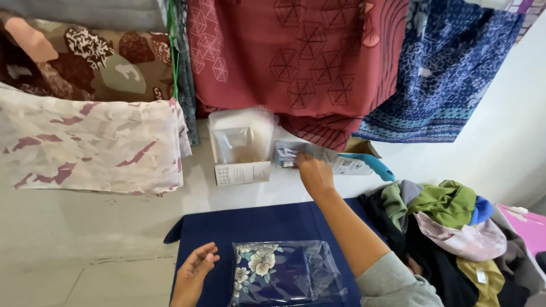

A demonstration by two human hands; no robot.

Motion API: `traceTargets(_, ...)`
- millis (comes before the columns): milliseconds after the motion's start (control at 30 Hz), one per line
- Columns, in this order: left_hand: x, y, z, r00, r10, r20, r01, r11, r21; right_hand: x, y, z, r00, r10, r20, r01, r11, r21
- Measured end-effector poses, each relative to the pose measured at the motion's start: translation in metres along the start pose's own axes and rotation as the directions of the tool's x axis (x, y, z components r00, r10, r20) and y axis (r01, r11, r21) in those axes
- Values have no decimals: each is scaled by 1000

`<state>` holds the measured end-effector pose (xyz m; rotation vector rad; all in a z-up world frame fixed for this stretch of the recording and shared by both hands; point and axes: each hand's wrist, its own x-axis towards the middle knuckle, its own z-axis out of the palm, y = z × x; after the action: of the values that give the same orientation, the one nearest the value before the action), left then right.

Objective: Lint rolling, folding, and placing fabric into plastic bags for packaging.

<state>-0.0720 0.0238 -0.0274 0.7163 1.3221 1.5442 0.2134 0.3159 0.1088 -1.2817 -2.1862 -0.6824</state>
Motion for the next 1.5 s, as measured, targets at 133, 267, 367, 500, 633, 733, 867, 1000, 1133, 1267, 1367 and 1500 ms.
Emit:
traceTargets(133,3,0,-4,999,37,1,-37,999,-5,-7,8,5,919,-150,-364,85,978,-190)
traceTargets(267,-21,30,6,999,-3,-34,4,1000,29,-10,12,-4,898,-93,-431,45,992,-120)
traceTargets(367,-31,47,12,997,-55,-58,59,996,73,-20,-1,-52,809,-89,-581,126,992,24)
traceTargets(500,-11,9,1,998,40,-54,-37,998,54,-76,-3,-88,938,179,-297,-20,882,470)
traceTargets(633,-7,-10,10,990,127,-55,-125,991,38,-156,16,-78,954,260,-147,-127,798,589)
traceTargets(733,-32,12,34,977,203,-64,-182,954,239,-206,31,-71,791,533,298,-600,587,544)
traceTargets(867,-47,13,52,874,446,194,-467,663,585,-247,36,-69,490,643,588,-847,190,497)
traceTargets(1000,-50,-7,65,683,554,476,-704,329,629,-268,49,-57,419,639,645,-905,235,355)
traceTargets(1133,-52,-11,83,572,596,564,-782,191,593,-270,60,-69,399,570,718,-912,327,247)
traceTargets(1267,-39,-33,79,496,528,690,-830,54,555,-258,50,-92,356,418,836,-930,248,272)
traceTargets(1367,-33,-39,76,506,466,726,-823,7,569,-251,34,-94,320,331,888,-947,119,297)
traceTargets(1500,-30,-44,74,502,453,737,-826,-2,564,-257,21,-77,338,201,919,-913,-165,372)
